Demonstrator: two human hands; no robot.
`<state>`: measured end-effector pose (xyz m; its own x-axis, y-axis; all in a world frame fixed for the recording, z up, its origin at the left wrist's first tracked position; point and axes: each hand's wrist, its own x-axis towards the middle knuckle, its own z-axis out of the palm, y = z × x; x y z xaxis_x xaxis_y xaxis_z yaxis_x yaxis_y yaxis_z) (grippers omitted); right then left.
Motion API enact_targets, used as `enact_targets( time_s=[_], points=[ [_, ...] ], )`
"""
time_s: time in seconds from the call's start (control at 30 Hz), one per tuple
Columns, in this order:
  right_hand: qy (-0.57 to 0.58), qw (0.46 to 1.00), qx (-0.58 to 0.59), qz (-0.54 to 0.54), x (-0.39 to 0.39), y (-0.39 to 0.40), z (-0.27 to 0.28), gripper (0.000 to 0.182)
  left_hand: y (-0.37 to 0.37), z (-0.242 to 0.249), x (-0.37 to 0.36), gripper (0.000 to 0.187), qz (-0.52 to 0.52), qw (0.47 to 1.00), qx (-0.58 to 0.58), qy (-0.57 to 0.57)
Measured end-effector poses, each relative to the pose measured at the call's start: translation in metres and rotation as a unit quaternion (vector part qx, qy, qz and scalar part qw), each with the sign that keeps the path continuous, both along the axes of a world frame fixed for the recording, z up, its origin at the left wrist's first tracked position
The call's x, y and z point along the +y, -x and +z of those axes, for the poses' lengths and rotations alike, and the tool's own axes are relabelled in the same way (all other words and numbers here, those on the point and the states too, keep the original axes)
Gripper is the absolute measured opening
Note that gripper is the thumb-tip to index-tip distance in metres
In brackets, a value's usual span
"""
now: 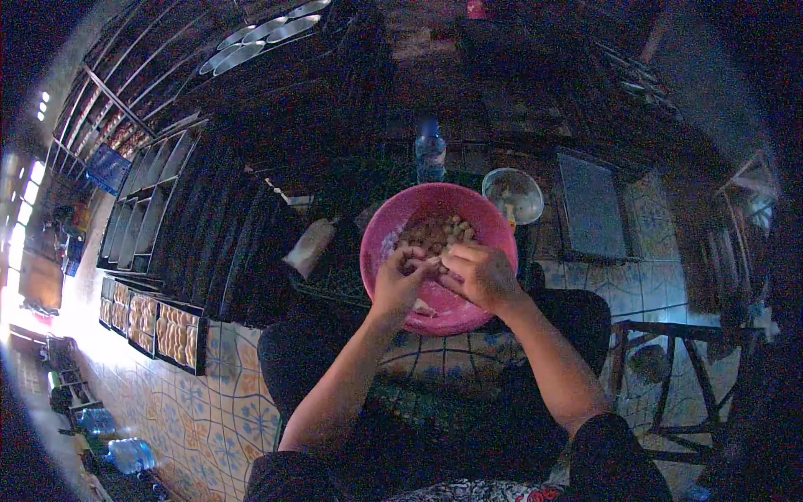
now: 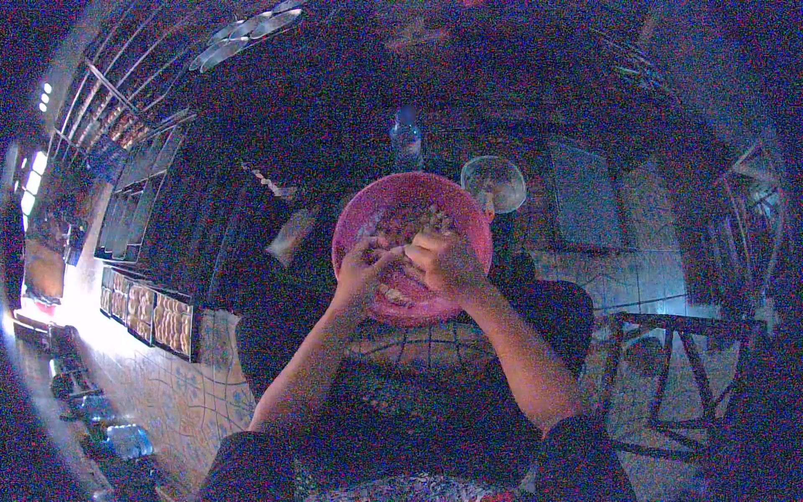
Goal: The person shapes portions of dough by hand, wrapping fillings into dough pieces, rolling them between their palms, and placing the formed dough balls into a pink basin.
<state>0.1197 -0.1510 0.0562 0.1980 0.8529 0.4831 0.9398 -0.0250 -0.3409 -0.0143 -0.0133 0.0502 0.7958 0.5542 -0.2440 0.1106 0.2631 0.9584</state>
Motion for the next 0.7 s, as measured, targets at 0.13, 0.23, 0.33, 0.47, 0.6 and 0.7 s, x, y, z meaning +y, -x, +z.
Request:
enact_targets(
  time_s=[0.13,0.23,0.33,0.47,0.6,0.7],
  points=[
    [0.009,0.998,0.052,0.014,0.000,0.003,0.008,0.026,-0.002,-0.009,0.002,0.026,0.015,0.993,-0.011,0.120],
    [0.010,0.998,0.050,0.023,0.000,-0.002,0.004,0.026,-0.003,0.003,-0.005,0.023,0.024,0.993,0.051,0.107],
    [0.016,0.997,0.061,0.040,-0.003,-0.005,0.003,0.026,-0.003,-0.007,-0.005,0.023,-0.004,0.997,0.061,0.050],
    [0.025,0.997,0.061,0.049,-0.003,-0.008,-0.004,0.026,-0.006,-0.006,0.003,0.027,-0.058,0.994,0.086,0.036],
    [0.038,0.993,0.099,0.045,-0.003,-0.016,-0.008,0.026,-0.005,-0.013,0.004,0.036,-0.092,0.991,0.085,-0.036],
    [0.039,0.989,0.140,0.033,-0.003,-0.020,-0.011,0.028,-0.003,-0.032,0.010,0.041,-0.126,0.986,0.042,-0.098]
  ],
)
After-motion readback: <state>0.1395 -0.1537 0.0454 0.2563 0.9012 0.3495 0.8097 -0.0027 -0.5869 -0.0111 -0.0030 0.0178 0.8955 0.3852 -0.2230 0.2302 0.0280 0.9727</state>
